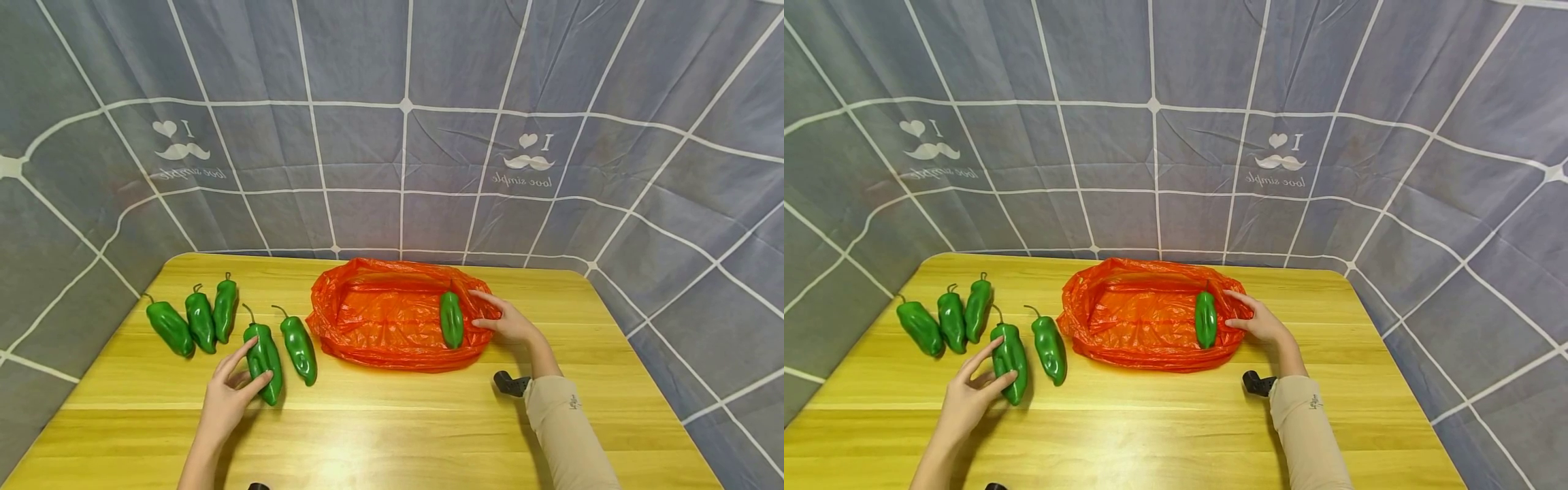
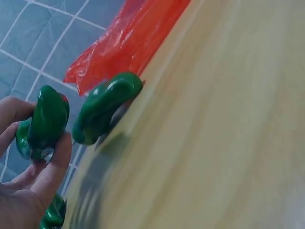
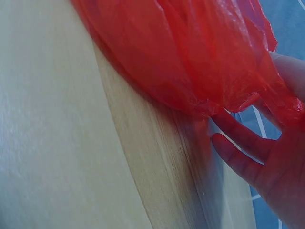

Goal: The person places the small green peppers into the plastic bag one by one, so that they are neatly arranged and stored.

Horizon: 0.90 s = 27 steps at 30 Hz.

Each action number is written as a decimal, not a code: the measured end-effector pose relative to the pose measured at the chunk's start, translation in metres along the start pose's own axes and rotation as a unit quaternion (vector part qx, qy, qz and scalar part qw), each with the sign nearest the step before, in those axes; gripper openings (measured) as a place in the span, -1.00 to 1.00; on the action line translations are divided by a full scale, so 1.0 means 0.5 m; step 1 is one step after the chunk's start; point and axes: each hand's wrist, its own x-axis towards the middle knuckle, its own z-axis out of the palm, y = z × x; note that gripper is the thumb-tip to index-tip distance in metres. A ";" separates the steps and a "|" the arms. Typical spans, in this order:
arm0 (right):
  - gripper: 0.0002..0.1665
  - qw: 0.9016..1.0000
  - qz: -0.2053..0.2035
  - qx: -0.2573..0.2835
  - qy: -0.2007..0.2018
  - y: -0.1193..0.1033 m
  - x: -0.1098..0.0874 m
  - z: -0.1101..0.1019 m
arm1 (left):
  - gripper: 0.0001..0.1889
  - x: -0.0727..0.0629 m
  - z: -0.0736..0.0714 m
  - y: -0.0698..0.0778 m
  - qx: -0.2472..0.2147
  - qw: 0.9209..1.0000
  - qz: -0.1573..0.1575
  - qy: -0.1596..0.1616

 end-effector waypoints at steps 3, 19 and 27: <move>-0.23 1.000 -0.001 0.002 -0.002 -0.013 -0.004 0.000 | -0.35 0.005 0.004 0.007 -0.029 0.999 -0.014 -0.008; -0.23 1.000 -0.015 0.010 -0.005 0.011 0.006 -0.001 | -0.36 0.024 0.072 0.064 -0.177 0.983 -0.008 -0.047; -0.24 1.000 -0.012 0.008 -0.005 -0.010 0.001 0.000 | -0.36 0.044 0.110 0.087 -0.166 0.982 0.009 -0.085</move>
